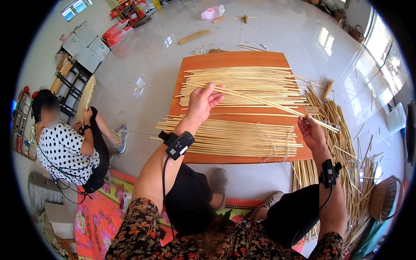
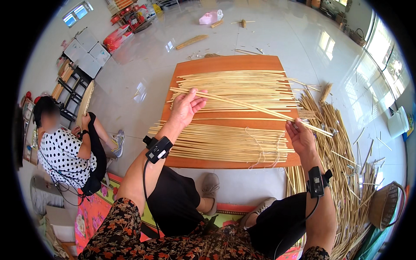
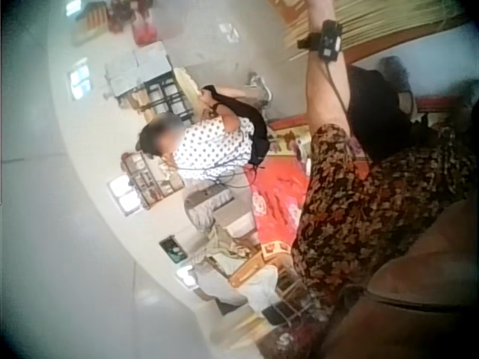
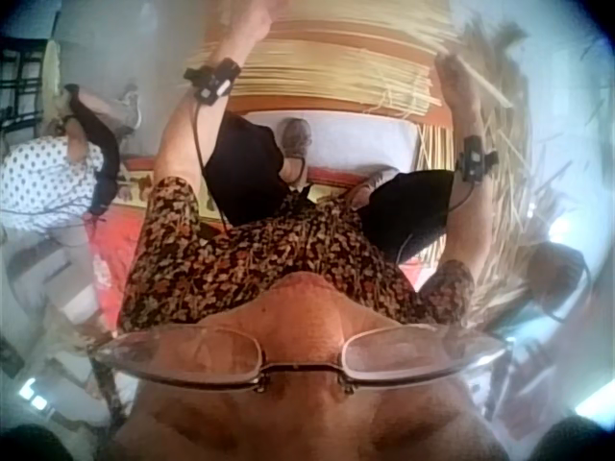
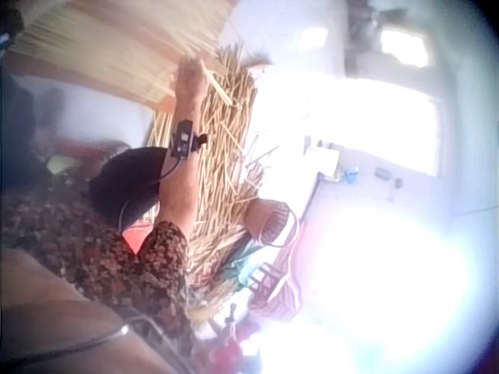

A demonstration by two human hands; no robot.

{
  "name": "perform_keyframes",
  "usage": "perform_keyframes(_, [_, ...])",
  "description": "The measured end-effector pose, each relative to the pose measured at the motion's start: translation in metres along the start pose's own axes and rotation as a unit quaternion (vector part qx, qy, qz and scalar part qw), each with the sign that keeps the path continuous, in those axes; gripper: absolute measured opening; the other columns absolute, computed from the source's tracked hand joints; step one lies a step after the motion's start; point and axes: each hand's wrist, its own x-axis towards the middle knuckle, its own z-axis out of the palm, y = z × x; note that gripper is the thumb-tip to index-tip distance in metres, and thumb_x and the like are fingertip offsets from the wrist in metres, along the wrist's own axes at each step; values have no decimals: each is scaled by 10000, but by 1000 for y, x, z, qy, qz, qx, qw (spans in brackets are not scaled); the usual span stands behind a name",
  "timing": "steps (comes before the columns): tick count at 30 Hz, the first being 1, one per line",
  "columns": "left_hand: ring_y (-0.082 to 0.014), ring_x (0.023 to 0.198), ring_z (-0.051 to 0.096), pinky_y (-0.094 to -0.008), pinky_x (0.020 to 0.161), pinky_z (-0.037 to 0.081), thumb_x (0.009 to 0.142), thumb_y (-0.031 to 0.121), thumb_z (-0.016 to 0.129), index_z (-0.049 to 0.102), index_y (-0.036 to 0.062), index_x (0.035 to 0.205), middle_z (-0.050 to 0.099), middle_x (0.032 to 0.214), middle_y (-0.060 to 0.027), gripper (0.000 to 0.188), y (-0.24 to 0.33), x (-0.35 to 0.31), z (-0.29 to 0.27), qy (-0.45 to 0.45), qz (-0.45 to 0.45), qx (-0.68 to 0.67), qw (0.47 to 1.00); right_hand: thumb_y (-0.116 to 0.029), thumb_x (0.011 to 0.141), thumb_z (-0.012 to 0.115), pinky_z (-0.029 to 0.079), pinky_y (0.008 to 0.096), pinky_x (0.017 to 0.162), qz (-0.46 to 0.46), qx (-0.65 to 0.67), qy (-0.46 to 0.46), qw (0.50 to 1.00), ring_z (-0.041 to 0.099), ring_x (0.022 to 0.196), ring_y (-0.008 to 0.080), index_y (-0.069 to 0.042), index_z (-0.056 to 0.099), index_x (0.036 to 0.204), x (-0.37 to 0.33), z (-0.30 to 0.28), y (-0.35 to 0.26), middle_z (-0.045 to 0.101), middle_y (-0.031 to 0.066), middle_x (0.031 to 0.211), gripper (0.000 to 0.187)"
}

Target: The person uses white string to tie together several long, thin wooden rods on a table and in their hands.

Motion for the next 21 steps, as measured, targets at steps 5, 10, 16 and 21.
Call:
perform_keyframes(5, [-222,931,659,-302,772,572,937,251,592,601,60,984,663,1066,-161,197,-1,0,2,10,8,-10,1000,-68,915,593,588,345,824,9,7,6,1000,654,899,235,-10,578,993,3,-4,1,635,119,936,99])
perform_keyframes(10, [-221,912,668,-297,754,568,908,282,637,605,77,954,676,1018,-149,212,1,-3,7,29,13,-5,999,-84,916,598,593,336,799,17,8,22,1000,656,873,224,-4,592,987,5,-7,2,633,120,921,107])
perform_keyframes(16, [-229,876,679,-286,727,576,887,281,669,566,63,897,677,937,-148,241,6,-6,12,38,14,0,999,-113,910,618,599,316,767,17,1,29,999,662,833,209,-2,594,969,3,-5,1,629,122,894,128])
perform_keyframes(21, [-223,864,682,-261,690,573,876,307,680,592,52,915,666,871,-120,272,5,-5,11,45,12,15,999,-152,904,637,604,291,721,13,-5,32,999,667,789,191,-9,586,929,1,-2,1,621,94,846,154])
